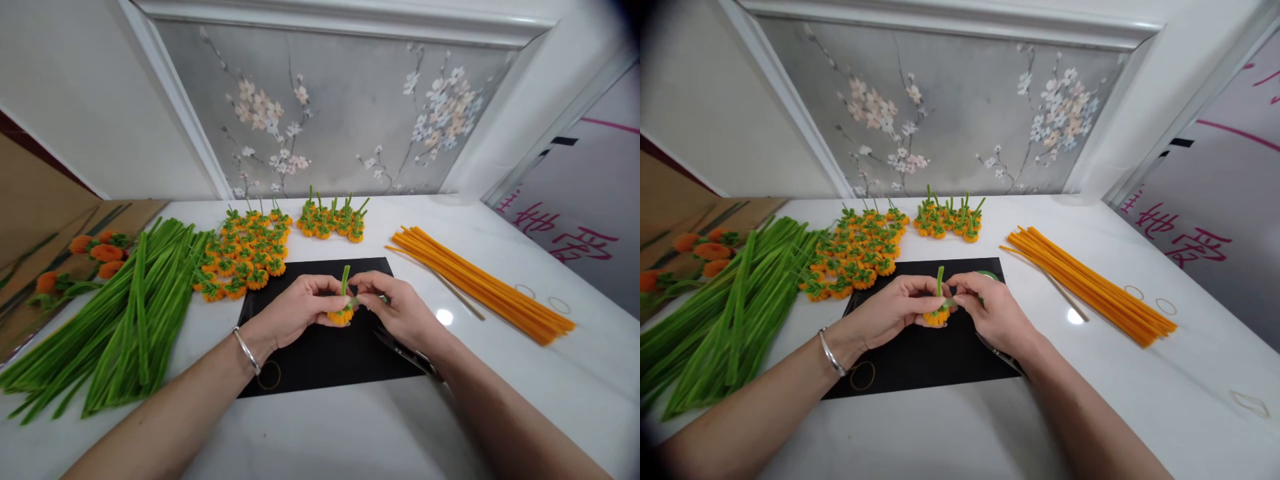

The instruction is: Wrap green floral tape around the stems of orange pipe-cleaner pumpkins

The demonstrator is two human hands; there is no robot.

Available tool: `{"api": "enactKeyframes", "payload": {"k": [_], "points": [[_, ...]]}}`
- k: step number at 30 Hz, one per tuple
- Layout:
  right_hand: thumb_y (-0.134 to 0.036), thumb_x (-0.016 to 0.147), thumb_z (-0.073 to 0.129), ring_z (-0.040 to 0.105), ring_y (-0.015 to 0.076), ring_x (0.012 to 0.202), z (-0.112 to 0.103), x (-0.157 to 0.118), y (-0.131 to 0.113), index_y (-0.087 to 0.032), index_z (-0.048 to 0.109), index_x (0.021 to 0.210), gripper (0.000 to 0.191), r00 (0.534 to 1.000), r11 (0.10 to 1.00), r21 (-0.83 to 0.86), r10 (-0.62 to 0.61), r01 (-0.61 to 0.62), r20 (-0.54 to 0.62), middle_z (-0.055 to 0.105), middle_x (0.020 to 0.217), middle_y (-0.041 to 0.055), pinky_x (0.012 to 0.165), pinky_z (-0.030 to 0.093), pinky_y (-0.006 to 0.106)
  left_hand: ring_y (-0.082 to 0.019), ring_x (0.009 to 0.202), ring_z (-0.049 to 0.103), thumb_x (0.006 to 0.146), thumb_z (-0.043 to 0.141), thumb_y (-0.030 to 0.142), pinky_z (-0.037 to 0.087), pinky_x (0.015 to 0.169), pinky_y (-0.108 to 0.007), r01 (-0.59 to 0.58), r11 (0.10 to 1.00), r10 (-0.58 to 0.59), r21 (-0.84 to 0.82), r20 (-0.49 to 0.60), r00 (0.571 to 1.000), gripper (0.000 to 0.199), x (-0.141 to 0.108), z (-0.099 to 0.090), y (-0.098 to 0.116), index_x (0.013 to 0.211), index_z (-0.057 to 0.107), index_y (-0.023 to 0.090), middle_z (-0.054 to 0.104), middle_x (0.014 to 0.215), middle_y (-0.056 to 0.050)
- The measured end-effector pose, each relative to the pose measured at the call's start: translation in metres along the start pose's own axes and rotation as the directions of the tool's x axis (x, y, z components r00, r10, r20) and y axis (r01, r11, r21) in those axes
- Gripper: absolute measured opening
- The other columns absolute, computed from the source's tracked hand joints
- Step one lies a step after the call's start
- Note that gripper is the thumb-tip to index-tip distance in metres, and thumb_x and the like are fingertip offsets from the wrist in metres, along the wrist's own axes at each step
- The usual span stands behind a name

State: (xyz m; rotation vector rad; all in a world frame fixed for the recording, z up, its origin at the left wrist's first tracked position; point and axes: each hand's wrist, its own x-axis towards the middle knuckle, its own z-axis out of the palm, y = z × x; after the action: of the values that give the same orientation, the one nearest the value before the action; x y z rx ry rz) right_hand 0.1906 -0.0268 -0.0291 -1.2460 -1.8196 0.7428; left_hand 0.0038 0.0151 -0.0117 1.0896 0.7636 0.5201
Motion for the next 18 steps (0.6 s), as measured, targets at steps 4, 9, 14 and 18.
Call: {"api": "enactKeyframes", "payload": {"k": [4,9,14,18], "points": [[-0.016,0.086,0.049,0.057,0.0148,0.075,0.001,0.000,0.002,-0.021,0.063,0.100,0.020,0.999,1.000,-0.004,0.011,-0.011,-0.030,0.062,0.080,0.0003,0.071,0.046,0.028,-0.011,0.071,0.062,0.072,0.074,0.027,0.055,0.070,-0.026,0.041,0.998,-0.041,0.048,0.006,0.999,0.020,-0.001,0.001,0.002,0.075,0.062,0.011,0.059,0.074,-0.001],[-0.031,0.089,0.050,0.055,0.0145,0.072,0.003,0.000,-0.001,-0.018,0.060,0.100,0.020,0.999,0.970,0.239,0.042,-0.049,0.035,0.061,0.082,0.0030,0.065,0.048,0.027,-0.011,0.065,0.058,0.073,0.070,0.030,0.051,0.062,-0.024,-0.031,0.957,0.037,0.289,-0.014,0.999,0.021,-0.002,0.004,0.002,0.072,0.061,0.012,0.058,0.069,0.000],[-0.033,0.088,0.052,0.046,0.0112,0.058,0.016,-0.002,-0.003,-0.019,0.055,0.075,0.020,0.999,0.966,0.253,0.052,-0.046,-0.014,0.051,0.065,-0.0017,0.053,0.040,0.022,-0.010,0.059,0.054,0.076,0.065,0.028,0.044,0.056,-0.022,-0.128,0.850,0.166,0.511,-0.030,0.986,0.016,0.003,0.004,-0.008,0.073,0.065,0.013,0.061,0.066,0.000],[-0.032,0.089,0.052,0.046,0.0113,0.060,0.017,-0.002,-0.003,-0.019,0.057,0.076,0.019,0.995,0.986,0.163,0.044,-0.029,-0.091,0.052,0.068,-0.0009,0.054,0.039,0.023,-0.013,0.064,0.059,0.076,0.064,0.029,0.047,0.059,-0.024,-0.113,0.848,0.180,0.517,-0.080,0.980,0.017,0.004,0.004,-0.008,0.081,0.065,0.013,0.065,0.071,-0.003]]}}
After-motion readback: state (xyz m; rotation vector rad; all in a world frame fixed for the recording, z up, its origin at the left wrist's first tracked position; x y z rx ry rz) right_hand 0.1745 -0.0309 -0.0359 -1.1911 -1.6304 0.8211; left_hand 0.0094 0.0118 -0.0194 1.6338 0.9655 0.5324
